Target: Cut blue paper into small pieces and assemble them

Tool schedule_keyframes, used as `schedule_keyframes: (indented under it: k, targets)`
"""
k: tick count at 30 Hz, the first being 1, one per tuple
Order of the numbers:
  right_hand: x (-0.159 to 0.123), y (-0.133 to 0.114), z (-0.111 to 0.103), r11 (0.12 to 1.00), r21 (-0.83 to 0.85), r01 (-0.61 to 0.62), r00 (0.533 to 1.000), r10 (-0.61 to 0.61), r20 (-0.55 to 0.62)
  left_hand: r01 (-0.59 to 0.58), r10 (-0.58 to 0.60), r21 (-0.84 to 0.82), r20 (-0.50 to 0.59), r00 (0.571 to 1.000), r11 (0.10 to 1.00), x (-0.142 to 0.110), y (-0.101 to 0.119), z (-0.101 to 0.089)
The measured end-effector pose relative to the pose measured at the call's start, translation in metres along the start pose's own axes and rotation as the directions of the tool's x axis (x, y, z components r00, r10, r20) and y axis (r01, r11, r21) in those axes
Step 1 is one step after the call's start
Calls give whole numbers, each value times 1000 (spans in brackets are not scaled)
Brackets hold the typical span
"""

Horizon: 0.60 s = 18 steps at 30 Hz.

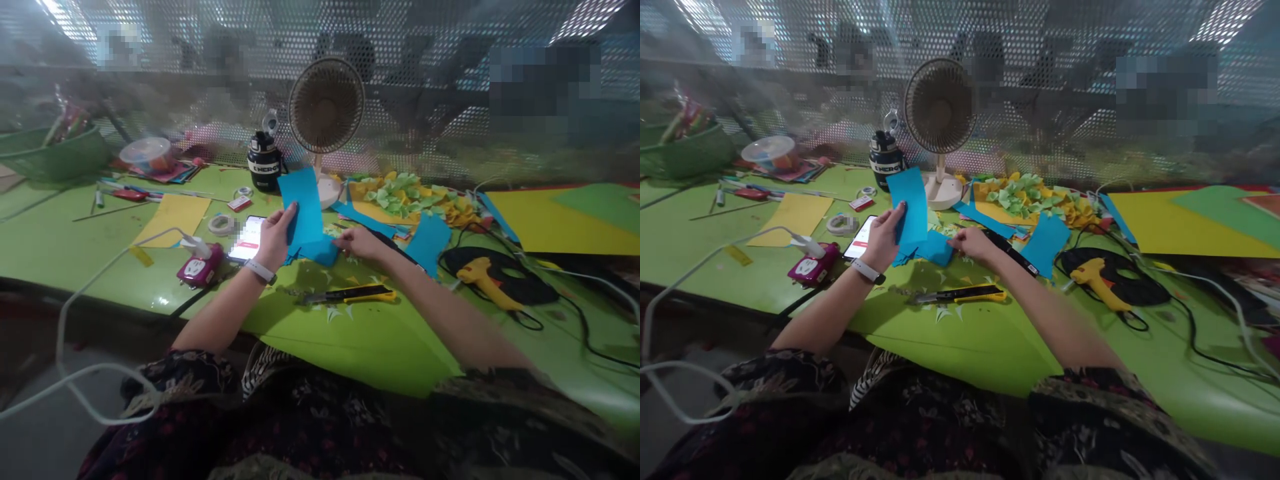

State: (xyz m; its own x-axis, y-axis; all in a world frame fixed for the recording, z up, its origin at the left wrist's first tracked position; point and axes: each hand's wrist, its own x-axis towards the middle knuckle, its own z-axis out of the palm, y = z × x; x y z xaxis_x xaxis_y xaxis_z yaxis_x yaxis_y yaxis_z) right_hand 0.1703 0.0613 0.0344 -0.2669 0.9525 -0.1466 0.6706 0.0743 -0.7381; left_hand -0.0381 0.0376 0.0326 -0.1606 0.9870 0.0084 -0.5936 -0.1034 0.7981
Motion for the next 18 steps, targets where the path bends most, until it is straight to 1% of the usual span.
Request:
schedule_keyframes:
  k: [2,3,4,5,6,7,8,9,10,12,13,15,17,18]
  targets:
    - [1,3,2,980,-200,13,995,-33,-95,22,-23,24,6,1000,999,-1,-5,0]
    - [-2,6,2,956,-291,31,984,-80,-160,42,-42,26,4,999,999,-2,-6,0]
    - [-8,9,3,929,-364,65,962,-156,-226,70,-71,27,3,998,997,-3,-7,1]
    - [-15,12,4,899,-420,123,928,-254,-272,107,-107,32,6,994,994,-4,-8,2]
    - [-24,16,5,867,-458,197,880,-362,-308,148,-148,44,14,989,988,-6,-10,3]
    - [-33,18,6,819,-502,276,813,-478,-332,190,-192,64,27,981,980,-9,-11,4]
    - [-42,20,8,759,-555,339,745,-577,-335,229,-234,90,49,971,969,-13,-14,6]
    - [-51,22,9,698,-605,383,688,-653,-317,262,-272,113,83,959,958,-17,-17,7]
    - [-58,24,10,643,-645,412,649,-704,-287,290,-306,128,124,944,948,-20,-20,8]
    - [-69,26,10,564,-685,461,605,-764,-222,329,-354,142,229,907,934,-28,-28,10]
    - [-72,28,9,537,-683,494,587,-786,-194,343,-368,141,249,896,929,-30,-31,10]
    - [-76,31,9,498,-647,578,528,-832,-168,363,-382,122,240,892,924,-34,-36,10]
    - [-78,33,10,472,-583,662,463,-868,-178,373,-386,101,210,898,922,-34,-38,10]
    - [-79,33,12,478,-547,687,449,-871,-198,375,-389,102,208,898,921,-34,-38,10]
